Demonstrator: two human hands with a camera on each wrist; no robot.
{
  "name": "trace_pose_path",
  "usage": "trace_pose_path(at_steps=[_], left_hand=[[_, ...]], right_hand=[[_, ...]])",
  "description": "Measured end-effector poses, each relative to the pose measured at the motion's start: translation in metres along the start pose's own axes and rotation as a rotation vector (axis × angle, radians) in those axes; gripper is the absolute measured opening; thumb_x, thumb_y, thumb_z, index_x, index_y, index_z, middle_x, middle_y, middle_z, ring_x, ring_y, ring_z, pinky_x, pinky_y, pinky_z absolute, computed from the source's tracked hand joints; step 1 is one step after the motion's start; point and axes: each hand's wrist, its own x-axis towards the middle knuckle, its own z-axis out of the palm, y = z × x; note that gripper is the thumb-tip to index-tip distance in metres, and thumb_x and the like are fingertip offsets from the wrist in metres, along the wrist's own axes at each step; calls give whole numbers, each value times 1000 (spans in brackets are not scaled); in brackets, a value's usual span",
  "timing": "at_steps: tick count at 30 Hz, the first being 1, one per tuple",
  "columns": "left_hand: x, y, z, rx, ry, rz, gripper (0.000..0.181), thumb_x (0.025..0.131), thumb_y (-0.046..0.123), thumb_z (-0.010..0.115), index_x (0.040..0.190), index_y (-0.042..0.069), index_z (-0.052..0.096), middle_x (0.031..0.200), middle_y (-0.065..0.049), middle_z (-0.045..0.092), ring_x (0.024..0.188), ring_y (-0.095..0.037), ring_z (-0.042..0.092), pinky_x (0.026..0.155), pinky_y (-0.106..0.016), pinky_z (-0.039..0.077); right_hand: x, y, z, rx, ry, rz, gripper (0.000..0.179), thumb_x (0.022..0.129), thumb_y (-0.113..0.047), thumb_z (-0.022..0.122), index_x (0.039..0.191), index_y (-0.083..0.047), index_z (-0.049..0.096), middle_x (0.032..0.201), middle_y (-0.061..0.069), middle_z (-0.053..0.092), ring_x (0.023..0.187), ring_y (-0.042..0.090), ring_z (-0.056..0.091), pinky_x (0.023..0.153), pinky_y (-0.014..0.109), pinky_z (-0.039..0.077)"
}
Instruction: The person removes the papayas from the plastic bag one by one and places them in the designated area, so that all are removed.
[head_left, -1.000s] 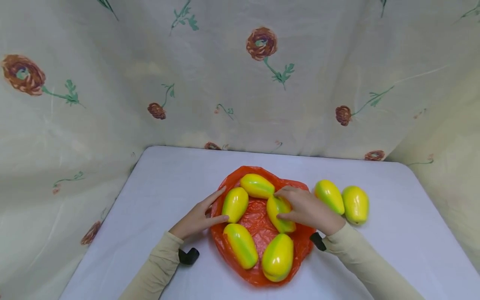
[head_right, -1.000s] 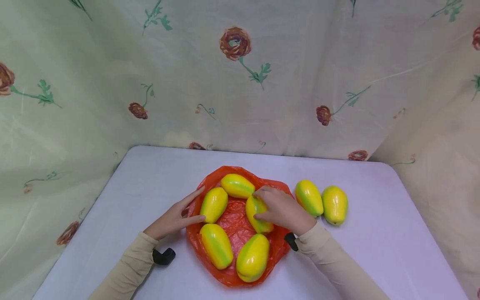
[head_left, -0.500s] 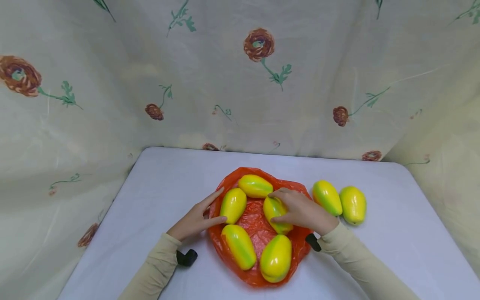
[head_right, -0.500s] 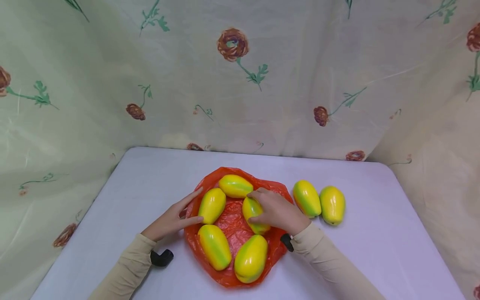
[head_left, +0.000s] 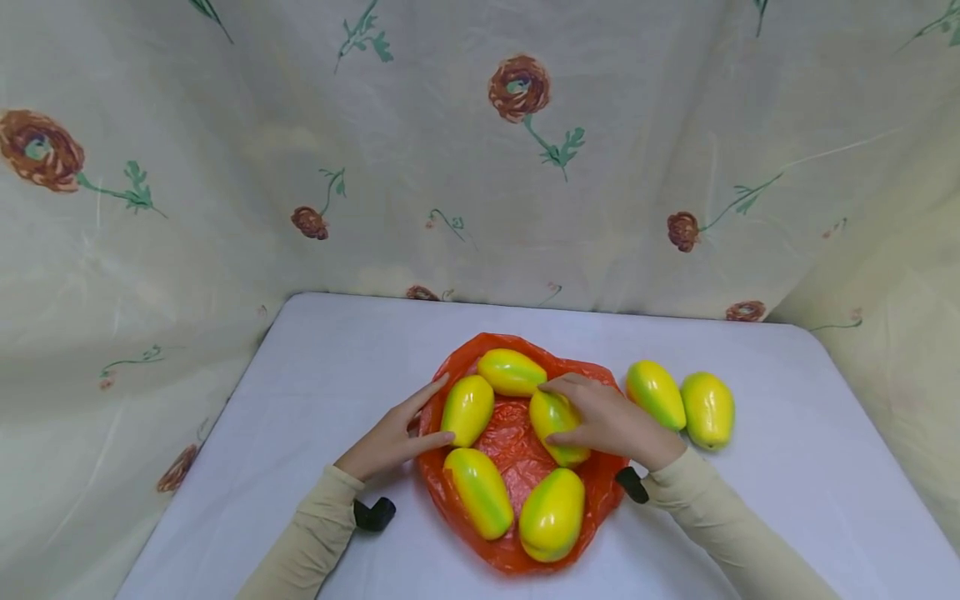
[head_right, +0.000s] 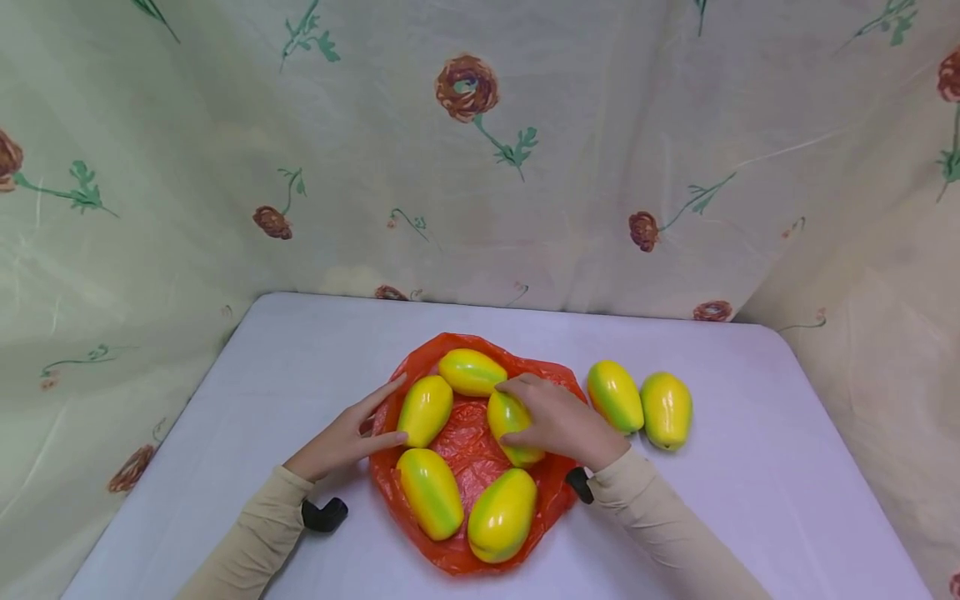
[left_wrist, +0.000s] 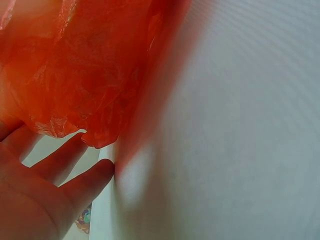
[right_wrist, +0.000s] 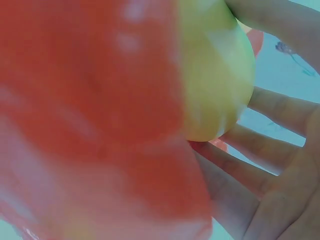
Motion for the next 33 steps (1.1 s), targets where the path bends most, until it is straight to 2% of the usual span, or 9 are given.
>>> trace_pose_path(at_steps=[7,13,18,24,33], left_hand=[[1,0,0,0,1,-4,87,93,48,74,164,38,26,171,-2,29,151,-29,41,118,-49,46],[1,0,0,-4,-5,-5,86,93,47,75,164,39,25,171,-2,29,151,-29,41,117,-49,46],[1,0,-1,-3,-2,-4,86,93,46,75,164,38,26,171,-2,28,150,-30,42,116,-48,47],[1,-1,-1,2,3,-4,86,93,46,75,163,38,26,171,-2,28,151,-30,41,117,-49,46],[1,-1,0,-7,8,-13,87,92,47,75,163,40,26,171,0,28,151,-29,41,115,-48,48]], right_hand=[[-8,1,-10,54,41,-13,72,87,-38,84,149,-15,55,153,10,55,138,34,51,106,54,55],[-15,0,-22,104,78,-6,73,86,-36,84,150,-18,53,152,9,55,136,33,54,104,54,56],[-24,1,-32,115,115,22,75,85,-36,85,150,-20,52,153,8,54,136,34,54,103,56,57],[-36,9,-41,112,173,16,75,86,-35,85,150,-17,52,154,11,53,138,37,52,101,56,57],[-55,16,-47,128,212,44,77,85,-36,86,150,-16,51,155,16,50,137,41,51,90,50,64]])
